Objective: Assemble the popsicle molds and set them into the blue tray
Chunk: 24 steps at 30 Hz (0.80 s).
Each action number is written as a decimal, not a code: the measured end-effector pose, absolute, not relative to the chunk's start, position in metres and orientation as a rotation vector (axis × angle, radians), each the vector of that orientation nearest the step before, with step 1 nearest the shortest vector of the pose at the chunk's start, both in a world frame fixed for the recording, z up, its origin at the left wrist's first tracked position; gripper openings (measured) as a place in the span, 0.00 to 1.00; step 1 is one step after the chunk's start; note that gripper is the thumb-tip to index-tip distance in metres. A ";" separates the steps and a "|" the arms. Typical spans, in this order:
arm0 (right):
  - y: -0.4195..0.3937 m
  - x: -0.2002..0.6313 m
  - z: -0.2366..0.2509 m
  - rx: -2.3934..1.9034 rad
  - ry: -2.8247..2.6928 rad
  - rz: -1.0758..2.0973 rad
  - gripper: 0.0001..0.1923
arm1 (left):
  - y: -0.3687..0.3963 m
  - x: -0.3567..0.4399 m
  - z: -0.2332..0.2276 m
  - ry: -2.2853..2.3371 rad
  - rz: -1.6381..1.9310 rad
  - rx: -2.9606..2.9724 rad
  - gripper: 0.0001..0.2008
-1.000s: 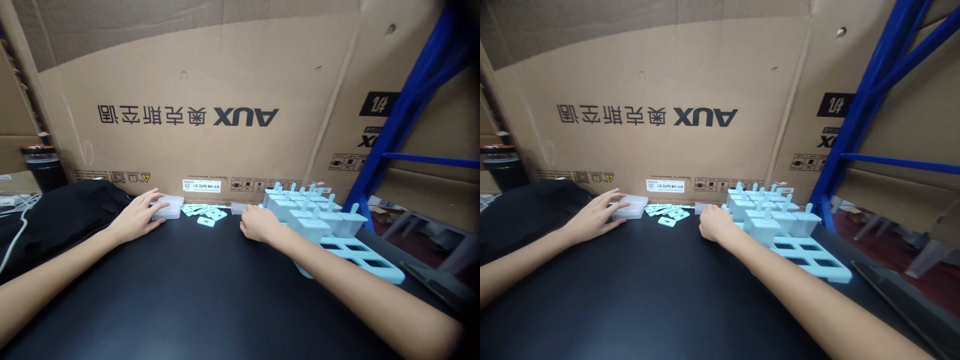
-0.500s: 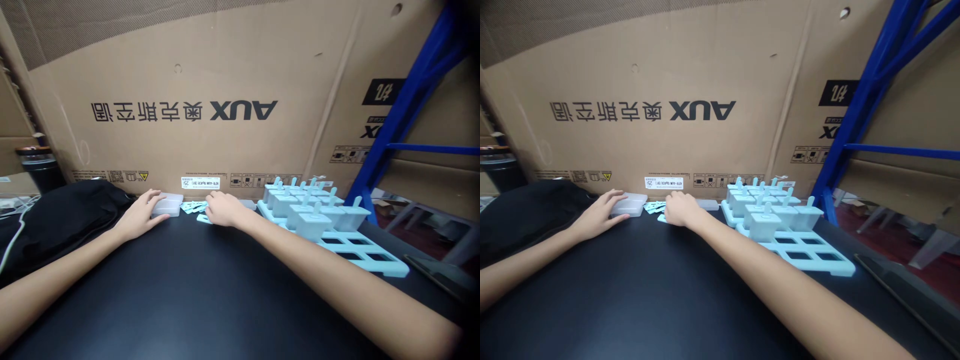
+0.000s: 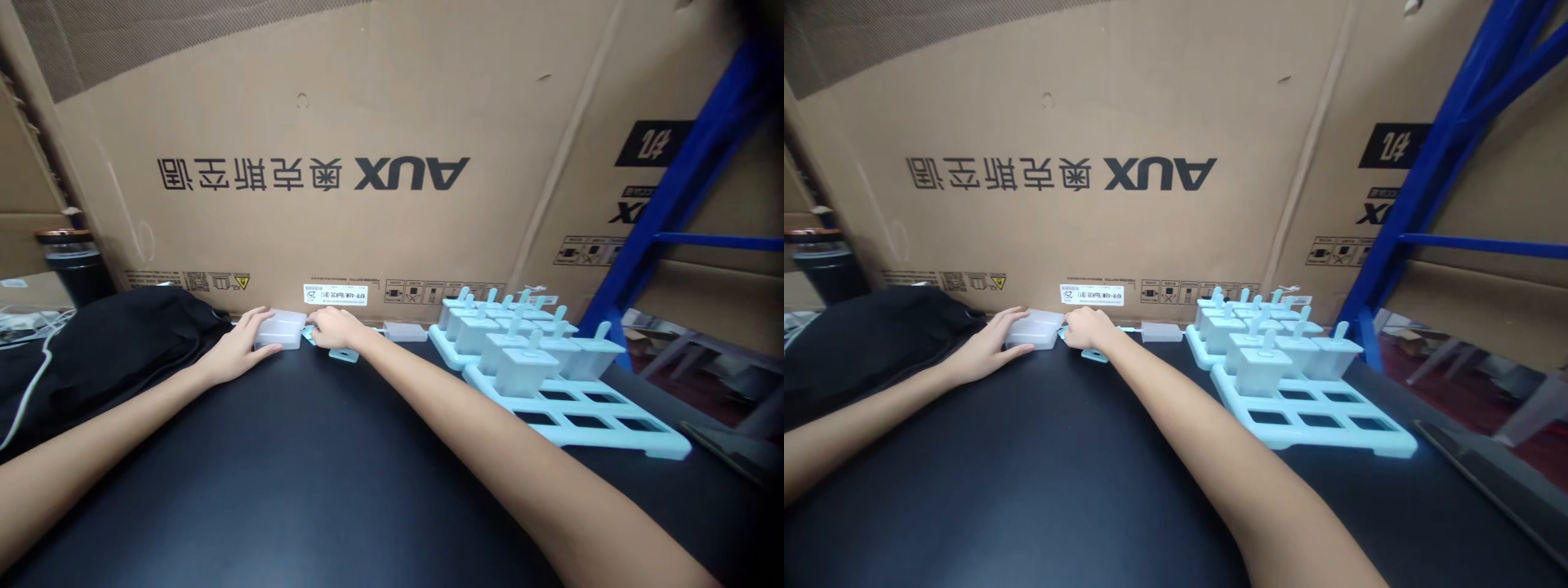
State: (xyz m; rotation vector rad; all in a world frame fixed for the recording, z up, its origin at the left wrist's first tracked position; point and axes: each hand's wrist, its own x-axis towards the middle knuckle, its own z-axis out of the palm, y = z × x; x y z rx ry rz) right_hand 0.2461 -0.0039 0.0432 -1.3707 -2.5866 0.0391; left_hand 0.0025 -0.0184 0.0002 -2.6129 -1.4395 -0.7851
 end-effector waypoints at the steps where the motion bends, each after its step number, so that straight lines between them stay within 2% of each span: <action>1: -0.003 0.247 0.043 -1.356 -2.578 0.076 0.23 | -0.018 0.002 0.000 -1.432 -0.785 -2.618 0.34; 13: 0.009 0.236 0.033 -1.241 -2.376 0.486 0.27 | -0.012 -0.001 -0.003 -1.394 -0.897 -2.655 0.35; 24: 0.009 0.238 0.026 -1.194 -2.278 0.537 0.28 | -0.013 -0.001 -0.001 -1.436 -1.010 -2.678 0.39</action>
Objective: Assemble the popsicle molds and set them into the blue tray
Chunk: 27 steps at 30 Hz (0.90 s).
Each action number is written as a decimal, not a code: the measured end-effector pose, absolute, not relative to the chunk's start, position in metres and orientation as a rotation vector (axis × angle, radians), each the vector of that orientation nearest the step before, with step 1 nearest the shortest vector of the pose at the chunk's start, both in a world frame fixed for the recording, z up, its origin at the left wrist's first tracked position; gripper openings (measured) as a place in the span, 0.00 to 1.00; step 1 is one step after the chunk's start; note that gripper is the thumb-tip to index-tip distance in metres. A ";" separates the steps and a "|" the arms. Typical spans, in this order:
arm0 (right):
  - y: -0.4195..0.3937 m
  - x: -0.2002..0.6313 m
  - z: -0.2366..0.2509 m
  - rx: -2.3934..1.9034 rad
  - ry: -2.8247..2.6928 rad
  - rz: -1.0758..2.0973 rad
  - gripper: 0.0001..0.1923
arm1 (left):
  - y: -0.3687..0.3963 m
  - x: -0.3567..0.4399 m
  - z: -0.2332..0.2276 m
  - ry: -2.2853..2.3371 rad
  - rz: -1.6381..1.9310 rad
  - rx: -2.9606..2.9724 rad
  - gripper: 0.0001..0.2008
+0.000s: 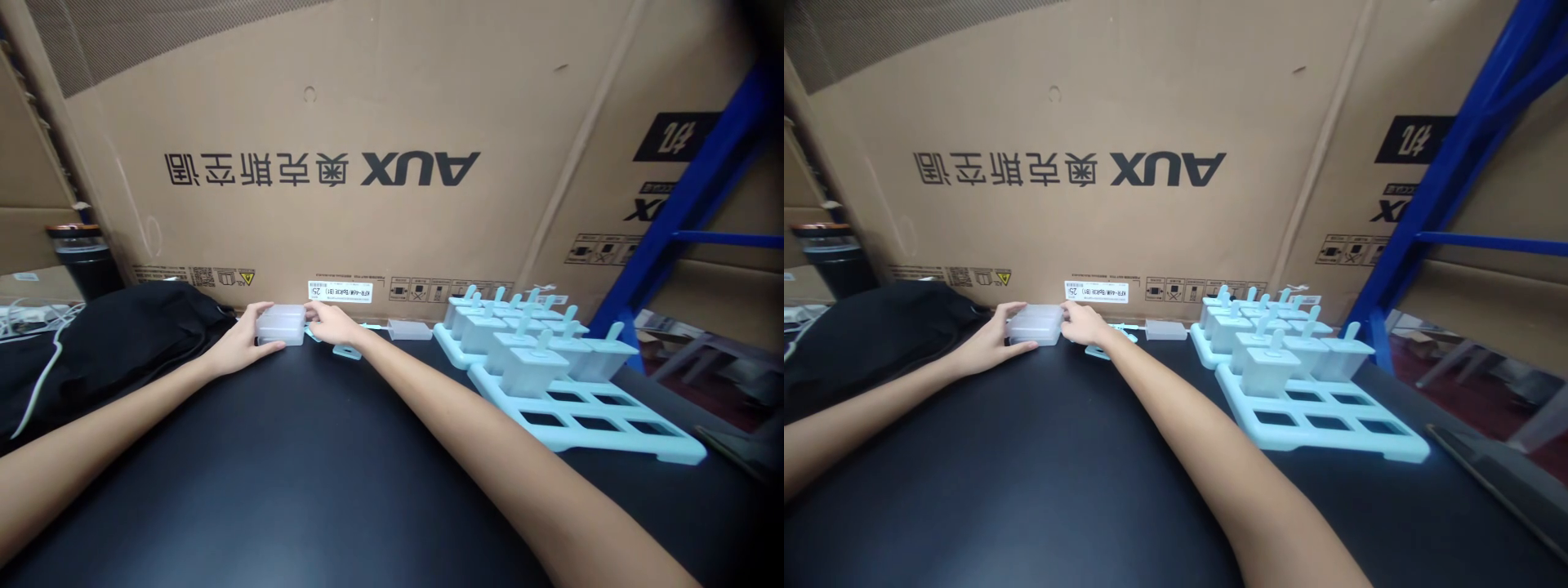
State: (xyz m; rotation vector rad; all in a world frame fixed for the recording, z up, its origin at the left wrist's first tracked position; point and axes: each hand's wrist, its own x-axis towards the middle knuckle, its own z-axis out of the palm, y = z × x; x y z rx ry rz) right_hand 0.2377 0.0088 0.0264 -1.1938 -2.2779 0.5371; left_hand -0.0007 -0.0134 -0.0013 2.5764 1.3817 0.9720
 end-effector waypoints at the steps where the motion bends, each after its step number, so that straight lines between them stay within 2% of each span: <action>1: 0.009 0.237 0.026 -1.188 -2.280 0.529 0.29 | -0.013 -0.001 -0.001 1.379 0.982 2.562 0.40; 15: 0.008 0.237 0.017 -1.194 -2.402 0.356 0.37 | -0.006 -0.007 -0.004 1.245 1.016 2.287 0.42; 22: 0.005 0.237 0.018 -1.237 -2.482 0.271 0.38 | -0.003 -0.010 -0.004 1.309 0.941 2.277 0.38; 27: 0.004 0.237 0.019 -1.265 -2.522 0.212 0.39 | -0.002 -0.011 -0.005 1.272 0.957 2.257 0.39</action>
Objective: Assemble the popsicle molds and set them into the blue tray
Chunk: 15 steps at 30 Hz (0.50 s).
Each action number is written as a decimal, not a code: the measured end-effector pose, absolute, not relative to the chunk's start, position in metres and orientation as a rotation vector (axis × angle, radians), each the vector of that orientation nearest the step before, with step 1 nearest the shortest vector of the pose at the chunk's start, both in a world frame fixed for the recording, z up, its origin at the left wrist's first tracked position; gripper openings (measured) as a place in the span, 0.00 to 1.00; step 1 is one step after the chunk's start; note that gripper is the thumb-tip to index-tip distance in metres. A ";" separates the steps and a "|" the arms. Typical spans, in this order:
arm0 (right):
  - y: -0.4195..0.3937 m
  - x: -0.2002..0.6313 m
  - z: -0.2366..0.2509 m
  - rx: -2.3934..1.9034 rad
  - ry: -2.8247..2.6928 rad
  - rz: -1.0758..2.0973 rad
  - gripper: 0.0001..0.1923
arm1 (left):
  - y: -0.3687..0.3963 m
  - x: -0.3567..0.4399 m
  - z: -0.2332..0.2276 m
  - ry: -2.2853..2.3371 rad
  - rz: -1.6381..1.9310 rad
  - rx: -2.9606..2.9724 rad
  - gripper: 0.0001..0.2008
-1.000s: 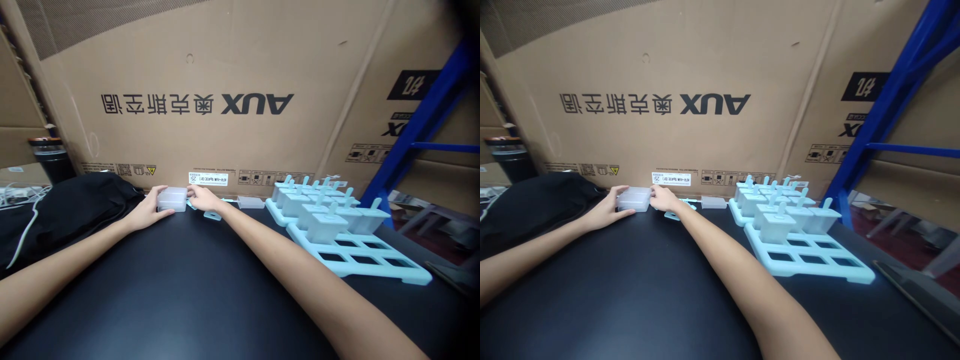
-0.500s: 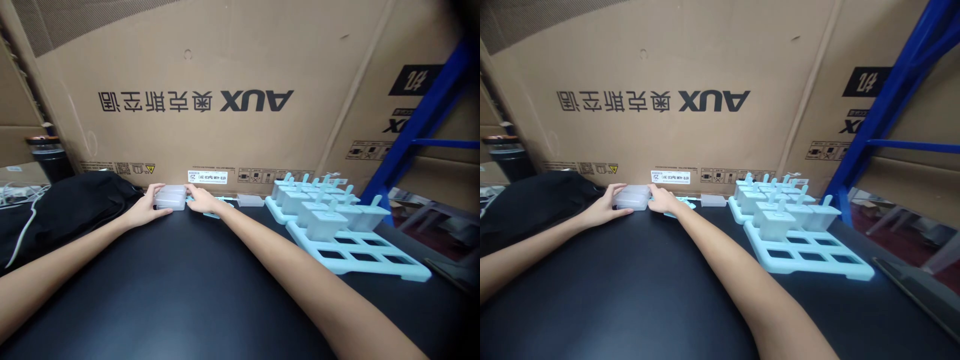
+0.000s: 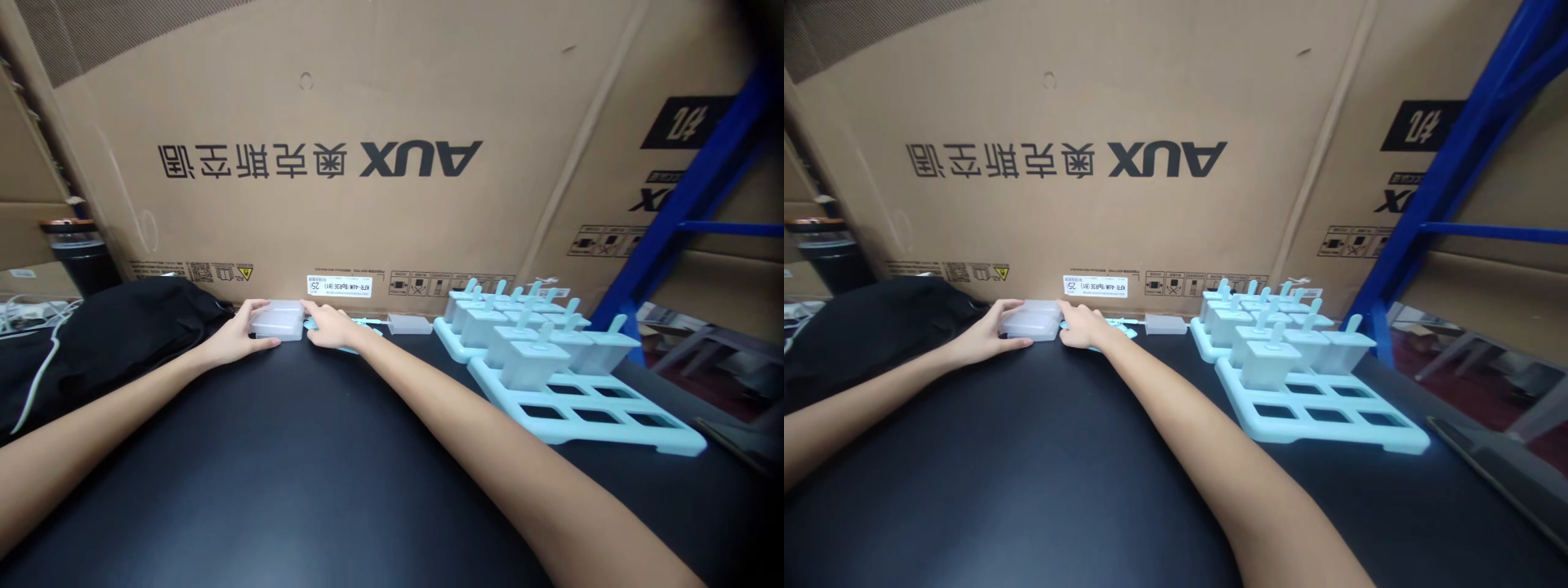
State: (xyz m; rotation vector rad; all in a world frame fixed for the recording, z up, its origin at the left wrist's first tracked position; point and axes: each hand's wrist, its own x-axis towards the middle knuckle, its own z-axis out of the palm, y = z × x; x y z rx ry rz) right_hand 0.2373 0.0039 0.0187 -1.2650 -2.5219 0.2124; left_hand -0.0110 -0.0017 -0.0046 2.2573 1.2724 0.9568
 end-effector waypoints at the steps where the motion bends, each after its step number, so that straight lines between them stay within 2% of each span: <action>1: 0.004 0.237 0.019 -1.267 -2.528 0.200 0.40 | -0.002 -0.011 -0.005 1.239 0.961 2.244 0.39; 8: 0.001 0.236 0.020 -1.275 -2.549 0.084 0.34 | -0.004 -0.009 -0.001 1.170 0.939 2.169 0.41; 15: 0.001 0.231 0.017 -1.292 -2.565 0.005 0.32 | -0.002 -0.010 -0.003 1.208 0.923 2.212 0.40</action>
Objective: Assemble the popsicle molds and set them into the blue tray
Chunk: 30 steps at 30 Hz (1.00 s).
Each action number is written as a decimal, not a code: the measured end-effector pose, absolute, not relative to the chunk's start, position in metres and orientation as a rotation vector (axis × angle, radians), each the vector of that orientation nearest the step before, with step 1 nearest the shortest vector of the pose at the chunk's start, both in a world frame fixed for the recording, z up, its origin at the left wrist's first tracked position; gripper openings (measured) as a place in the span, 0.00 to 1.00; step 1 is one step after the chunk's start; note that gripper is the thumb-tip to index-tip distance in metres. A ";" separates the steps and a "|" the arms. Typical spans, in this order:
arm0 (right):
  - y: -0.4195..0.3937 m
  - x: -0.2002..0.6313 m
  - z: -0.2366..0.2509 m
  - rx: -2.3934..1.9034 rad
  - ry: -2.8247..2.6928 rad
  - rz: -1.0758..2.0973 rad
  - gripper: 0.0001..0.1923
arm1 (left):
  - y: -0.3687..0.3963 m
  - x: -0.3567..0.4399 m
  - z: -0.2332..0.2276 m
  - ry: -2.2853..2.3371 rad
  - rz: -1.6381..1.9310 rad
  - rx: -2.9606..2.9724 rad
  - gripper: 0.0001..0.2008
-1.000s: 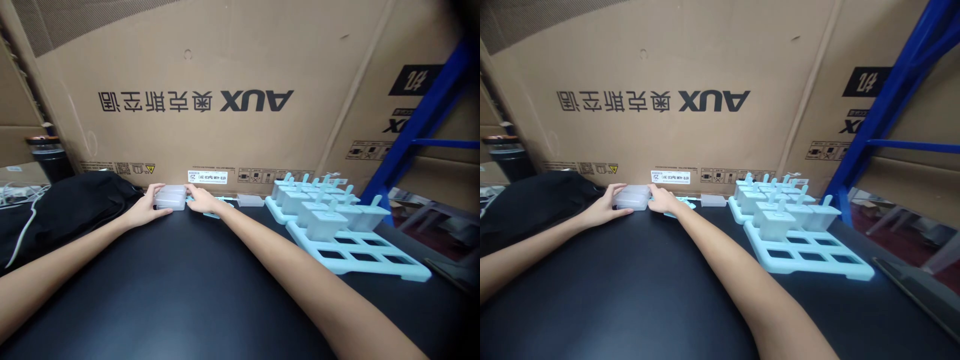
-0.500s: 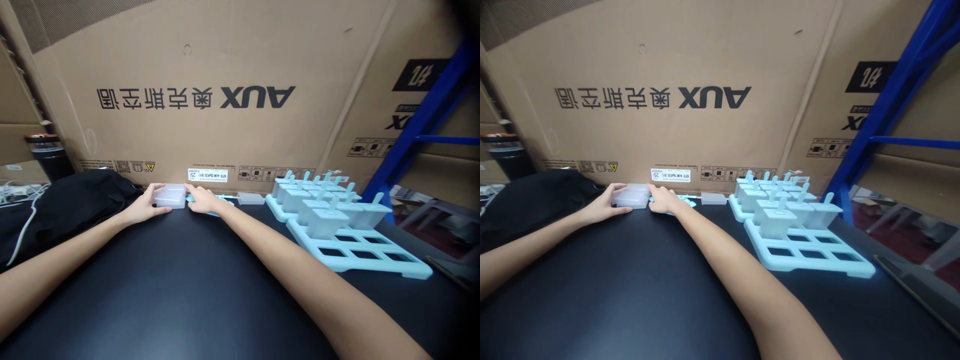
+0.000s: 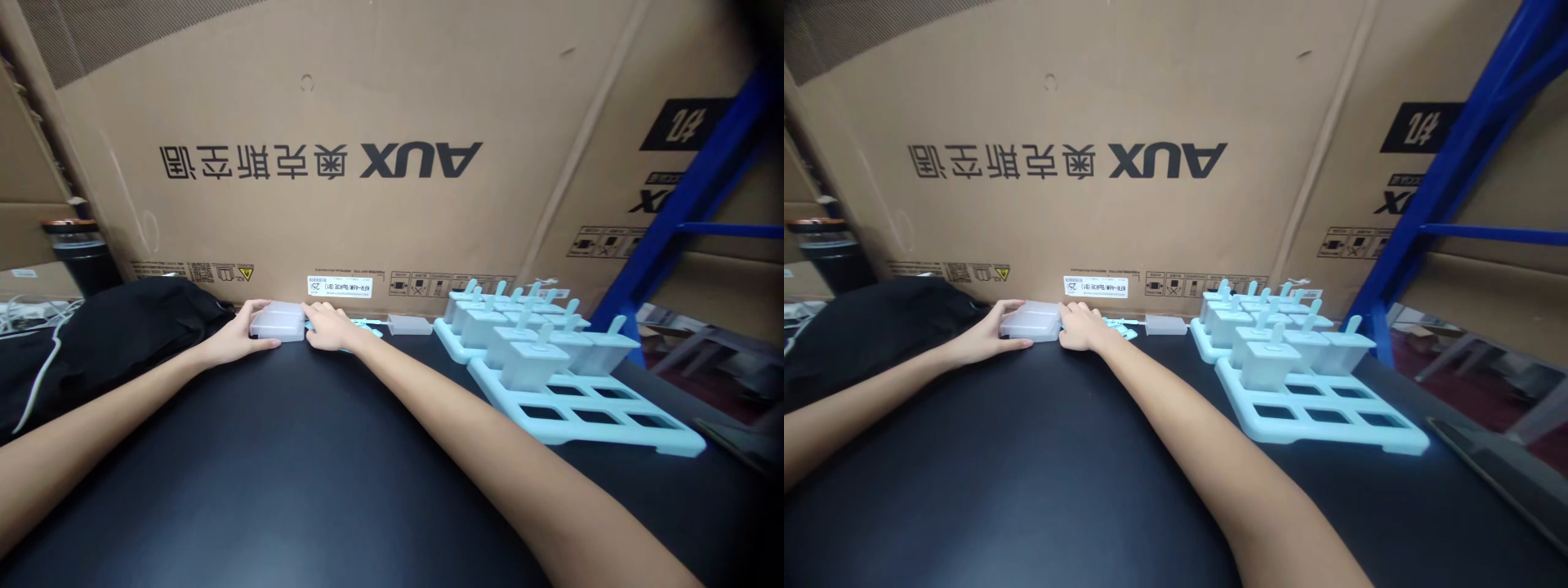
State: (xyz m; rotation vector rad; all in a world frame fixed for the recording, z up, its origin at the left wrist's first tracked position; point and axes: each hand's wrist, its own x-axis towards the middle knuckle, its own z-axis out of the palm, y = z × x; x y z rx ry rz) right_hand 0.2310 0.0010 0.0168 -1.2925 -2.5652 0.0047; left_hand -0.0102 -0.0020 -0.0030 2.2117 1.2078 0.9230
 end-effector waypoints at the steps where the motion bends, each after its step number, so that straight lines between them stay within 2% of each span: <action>1: 0.001 0.231 0.017 -1.290 -2.565 -0.001 0.32 | -0.001 -0.011 -0.003 1.216 0.916 2.220 0.40; 14: -0.007 0.236 0.021 -1.307 -2.465 -0.118 0.12 | -0.008 -0.008 -0.003 1.351 0.811 2.459 0.36; 21: -0.007 0.234 0.021 -1.303 -2.498 -0.173 0.12 | -0.006 -0.010 -0.003 1.320 0.810 2.456 0.35; 30: -0.016 0.238 0.030 -1.380 -2.548 -0.332 0.18 | -0.009 -0.008 -0.003 1.214 0.891 2.340 0.35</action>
